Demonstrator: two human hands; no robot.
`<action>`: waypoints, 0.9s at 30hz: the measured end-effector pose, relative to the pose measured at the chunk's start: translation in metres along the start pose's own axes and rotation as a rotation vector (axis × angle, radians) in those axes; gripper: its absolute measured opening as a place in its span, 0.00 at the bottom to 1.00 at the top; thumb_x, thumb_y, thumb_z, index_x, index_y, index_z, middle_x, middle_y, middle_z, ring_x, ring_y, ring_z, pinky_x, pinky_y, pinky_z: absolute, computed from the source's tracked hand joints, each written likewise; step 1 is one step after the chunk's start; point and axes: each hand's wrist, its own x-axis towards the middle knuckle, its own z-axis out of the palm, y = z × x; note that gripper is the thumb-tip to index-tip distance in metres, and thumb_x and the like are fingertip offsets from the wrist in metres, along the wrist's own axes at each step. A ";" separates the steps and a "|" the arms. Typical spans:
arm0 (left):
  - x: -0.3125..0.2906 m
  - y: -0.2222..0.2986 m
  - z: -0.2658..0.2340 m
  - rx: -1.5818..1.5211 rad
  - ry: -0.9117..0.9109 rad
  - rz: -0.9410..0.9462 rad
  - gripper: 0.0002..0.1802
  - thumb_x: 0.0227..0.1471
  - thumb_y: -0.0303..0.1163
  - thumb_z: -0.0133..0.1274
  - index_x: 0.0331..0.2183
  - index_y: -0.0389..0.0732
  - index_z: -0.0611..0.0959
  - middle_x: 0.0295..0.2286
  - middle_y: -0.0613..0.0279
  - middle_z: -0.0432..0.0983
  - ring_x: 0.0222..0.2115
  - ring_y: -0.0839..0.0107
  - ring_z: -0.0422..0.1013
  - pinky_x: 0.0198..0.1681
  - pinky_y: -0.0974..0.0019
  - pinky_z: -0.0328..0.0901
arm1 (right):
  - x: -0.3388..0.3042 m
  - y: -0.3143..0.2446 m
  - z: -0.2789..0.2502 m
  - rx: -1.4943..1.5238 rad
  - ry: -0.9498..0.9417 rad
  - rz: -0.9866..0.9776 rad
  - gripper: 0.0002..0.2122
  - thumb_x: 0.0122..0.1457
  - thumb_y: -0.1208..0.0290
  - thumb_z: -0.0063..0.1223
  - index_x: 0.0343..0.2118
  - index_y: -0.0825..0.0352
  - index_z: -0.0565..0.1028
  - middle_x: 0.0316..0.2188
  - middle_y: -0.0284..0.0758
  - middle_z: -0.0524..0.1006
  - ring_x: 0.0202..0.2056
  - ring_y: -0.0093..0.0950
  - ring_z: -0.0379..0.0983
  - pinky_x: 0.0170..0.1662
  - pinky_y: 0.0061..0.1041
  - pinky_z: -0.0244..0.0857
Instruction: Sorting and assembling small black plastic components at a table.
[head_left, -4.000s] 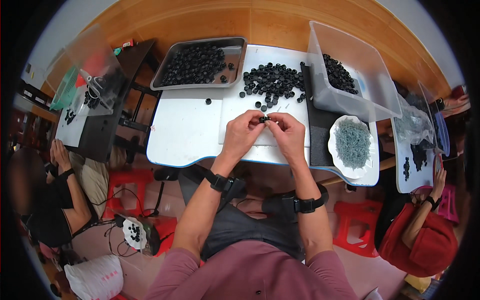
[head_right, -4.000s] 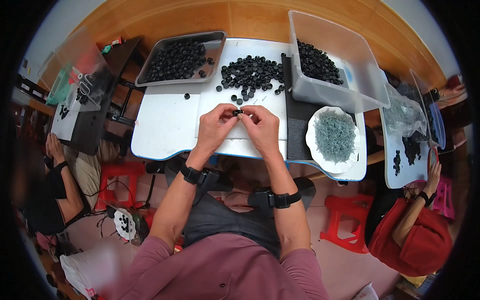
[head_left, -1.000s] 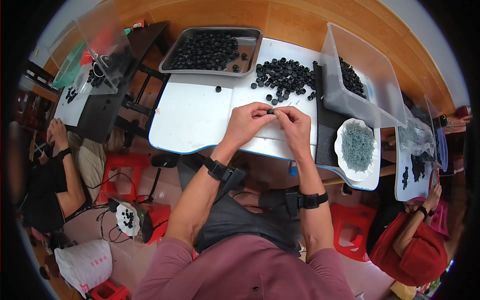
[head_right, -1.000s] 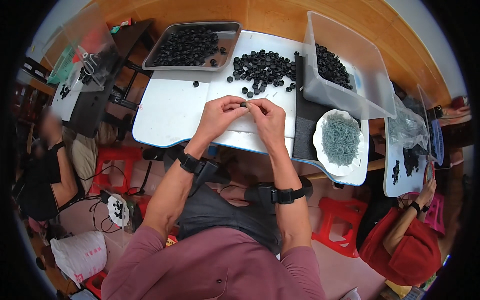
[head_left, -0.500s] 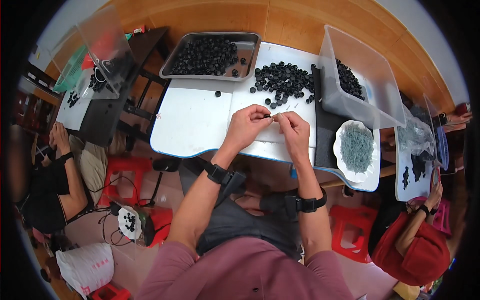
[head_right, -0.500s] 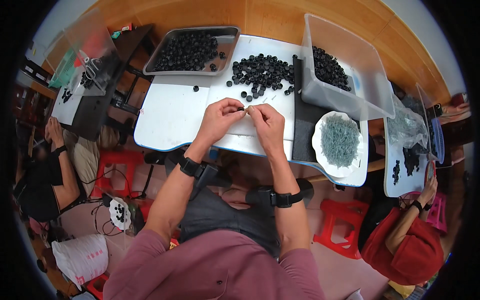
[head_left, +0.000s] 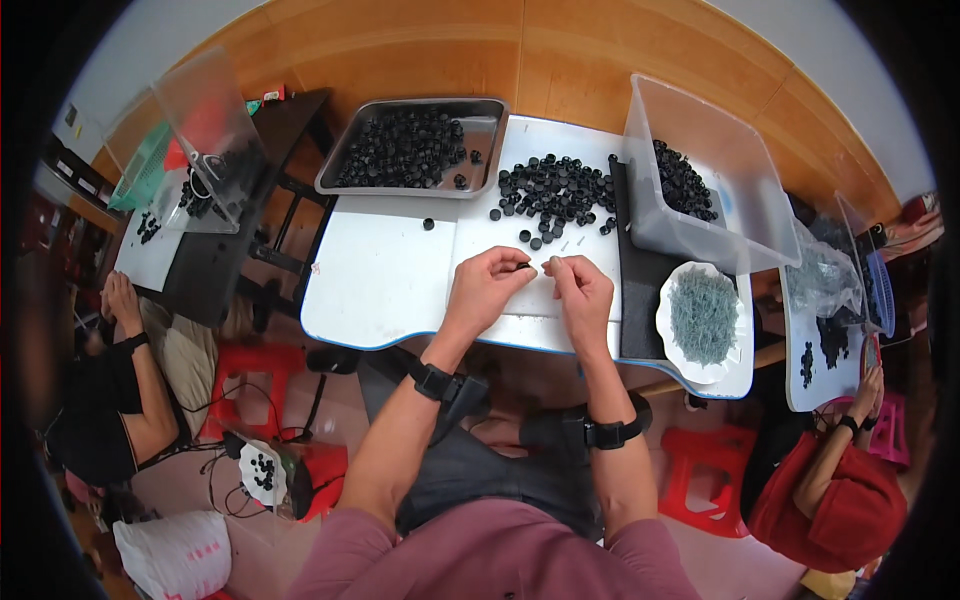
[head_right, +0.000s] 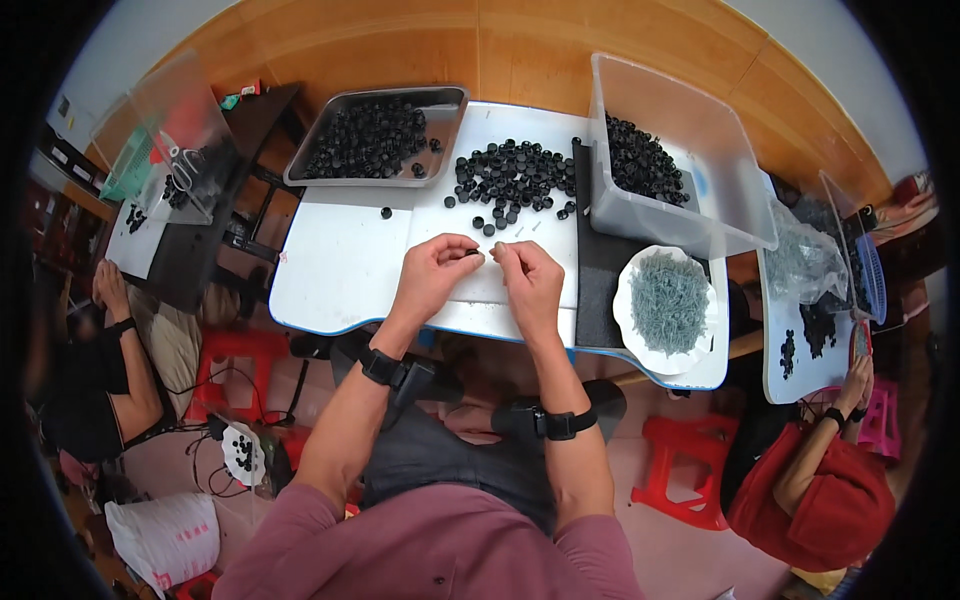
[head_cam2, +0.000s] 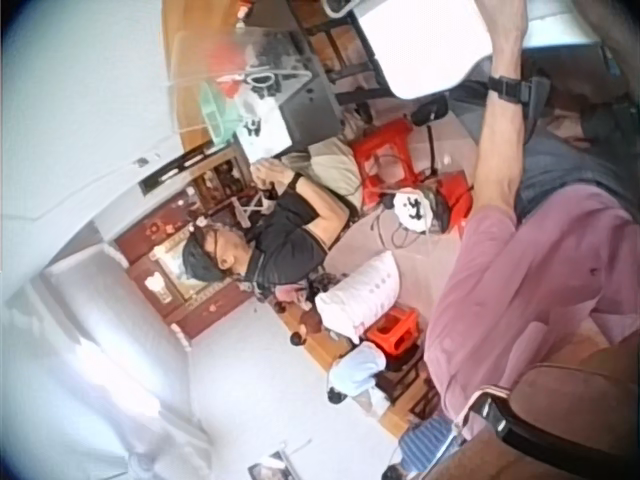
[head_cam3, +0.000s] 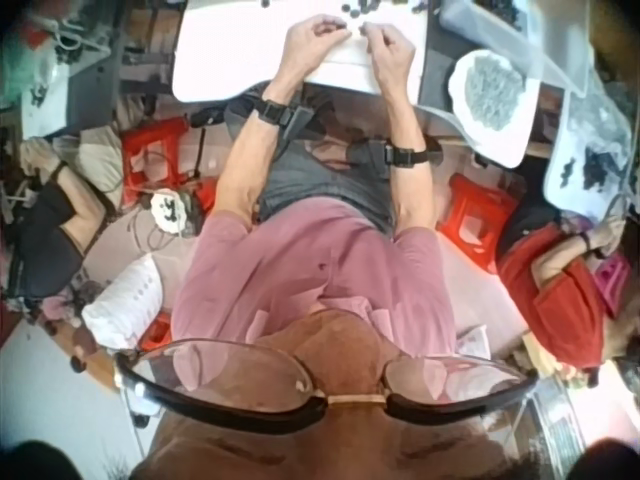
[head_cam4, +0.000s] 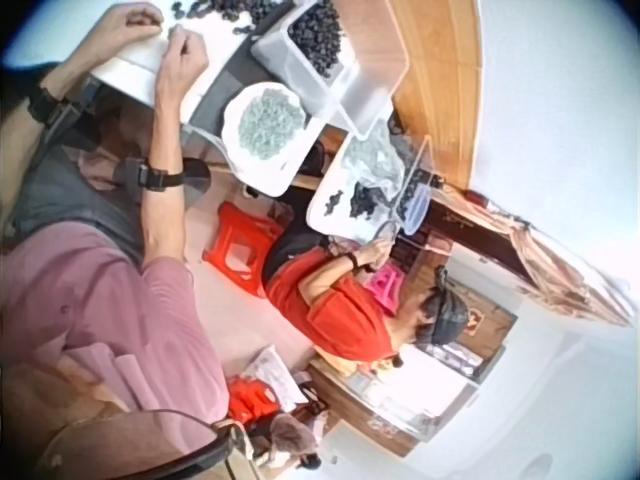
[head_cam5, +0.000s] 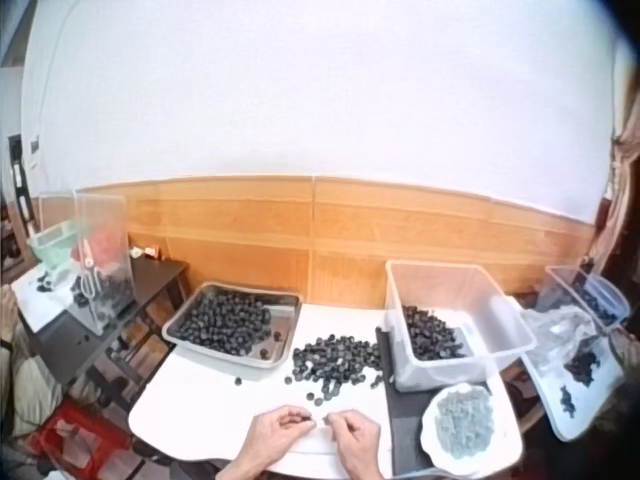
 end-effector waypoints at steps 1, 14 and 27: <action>-0.001 0.000 0.001 -0.025 0.007 0.003 0.13 0.53 0.27 0.65 0.40 0.32 0.86 0.34 0.60 0.84 0.36 0.78 0.78 0.42 0.74 0.73 | 0.000 0.001 0.000 -0.035 -0.003 -0.012 0.09 0.64 0.71 0.59 0.31 0.73 0.83 0.24 0.31 0.79 0.22 0.16 0.68 0.26 0.20 0.61; 0.066 0.065 -0.065 0.207 0.313 0.449 0.12 0.55 0.28 0.62 0.41 0.34 0.85 0.32 0.61 0.85 0.33 0.76 0.79 0.40 0.71 0.73 | 0.002 0.001 0.005 -0.117 0.162 -0.090 0.08 0.62 0.72 0.60 0.30 0.73 0.83 0.23 0.33 0.79 0.22 0.18 0.68 0.27 0.23 0.61; 0.097 0.049 -0.030 1.447 0.103 0.833 0.04 0.44 0.28 0.61 0.25 0.41 0.89 0.57 0.55 0.71 0.62 0.55 0.61 0.67 0.41 0.49 | 0.004 0.005 0.004 -0.157 0.160 -0.175 0.09 0.61 0.72 0.62 0.28 0.74 0.81 0.21 0.35 0.77 0.21 0.21 0.68 0.27 0.24 0.61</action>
